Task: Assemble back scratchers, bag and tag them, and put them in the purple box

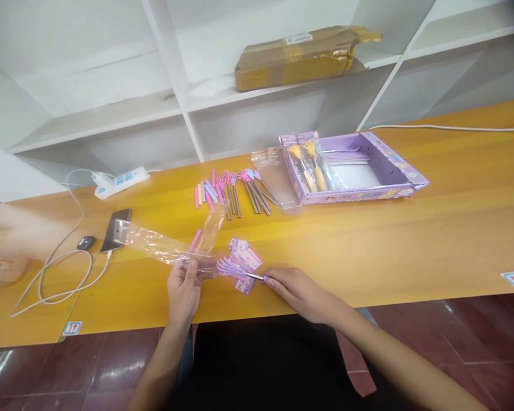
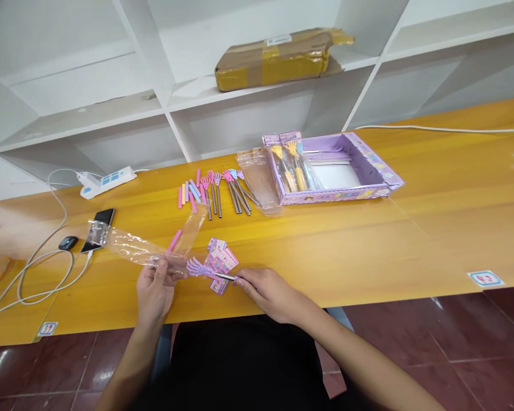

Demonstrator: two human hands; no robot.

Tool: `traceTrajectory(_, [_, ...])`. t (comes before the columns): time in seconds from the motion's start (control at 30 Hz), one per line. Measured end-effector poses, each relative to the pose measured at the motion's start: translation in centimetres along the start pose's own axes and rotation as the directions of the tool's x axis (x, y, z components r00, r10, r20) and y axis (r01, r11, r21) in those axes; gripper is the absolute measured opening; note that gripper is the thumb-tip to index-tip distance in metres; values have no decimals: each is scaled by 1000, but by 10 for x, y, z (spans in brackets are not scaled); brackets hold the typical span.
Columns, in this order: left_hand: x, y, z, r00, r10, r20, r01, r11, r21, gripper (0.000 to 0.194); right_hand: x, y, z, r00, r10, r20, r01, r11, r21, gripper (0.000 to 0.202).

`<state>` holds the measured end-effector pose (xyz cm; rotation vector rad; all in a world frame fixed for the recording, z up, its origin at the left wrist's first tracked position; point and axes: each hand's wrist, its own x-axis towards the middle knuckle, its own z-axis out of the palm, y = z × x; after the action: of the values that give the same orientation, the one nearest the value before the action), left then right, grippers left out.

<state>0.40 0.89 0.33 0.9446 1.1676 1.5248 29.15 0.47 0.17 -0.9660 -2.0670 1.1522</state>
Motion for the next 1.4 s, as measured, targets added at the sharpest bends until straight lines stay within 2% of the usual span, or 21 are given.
traceTrajectory(0.23, [-4, -14, -12, 984, -126, 129, 115, 989, 92, 41, -1, 2, 1, 1000, -13, 7, 13, 1000, -13, 39])
traceTrajectory(0.37, [-6, -19, -15, 972, -141, 188, 112, 981, 159, 40, -1, 2, 0, 1000, -22, 22, 22, 1000, -10, 35])
traceTrajectory(0.53, [-12, -8, -2, 932, -177, 316, 106, 968, 229, 44, 0, 2, 0, 999, -22, 26, 22, 1000, -14, 36])
traceTrajectory(0.63, [-16, -3, 6, 916, -198, 350, 101, 956, 277, 41, 0, 2, 1, 999, -32, 4, 31, 999, 29, 33])
traceTrajectory(0.7, [-15, -3, 7, 938, -166, 304, 88, 963, 255, 40, -1, 3, 1, 1000, -23, -12, 23, 998, 51, 31])
traceTrajectory(0.8, [-10, -6, 5, 989, -78, 128, 58, 987, 150, 41, -1, 3, 0, 999, 15, -46, -12, 998, 63, 32])
traceTrajectory(0.9, [-3, -4, 3, 1000, -17, -26, 17, 1000, 19, 43, -1, 3, 0, 996, 44, -74, -39, 998, 58, 32])
traceTrajectory(0.97, [-1, -1, 2, 998, 3, -66, -5, 1000, -29, 44, -1, 3, 0, 996, 40, -81, -36, 998, 42, 33])
traceTrajectory(1.07, [-1, -2, 0, 998, 14, -69, -16, 999, -27, 43, 0, 4, 0, 997, -12, -73, 15, 999, 33, 33])
traceTrajectory(1.17, [-5, -9, -4, 1000, -5, -14, 6, 997, 72, 40, 2, 6, 1, 996, -74, -50, 75, 997, 33, 34])
traceTrajectory(1.23, [-9, -11, -5, 996, -50, 74, 37, 985, 168, 38, 2, 7, 2, 995, -89, -40, 90, 996, 23, 35])
traceTrajectory(1.33, [-14, -9, -1, 950, -177, 257, 93, 946, 309, 35, 2, 8, 5, 996, -87, -25, 87, 996, 7, 36])
traceTrajectory(1.4, [-16, -6, 3, 915, -236, 326, 103, 921, 377, 32, 1, 7, 6, 996, -91, 1, 91, 996, 17, 36])
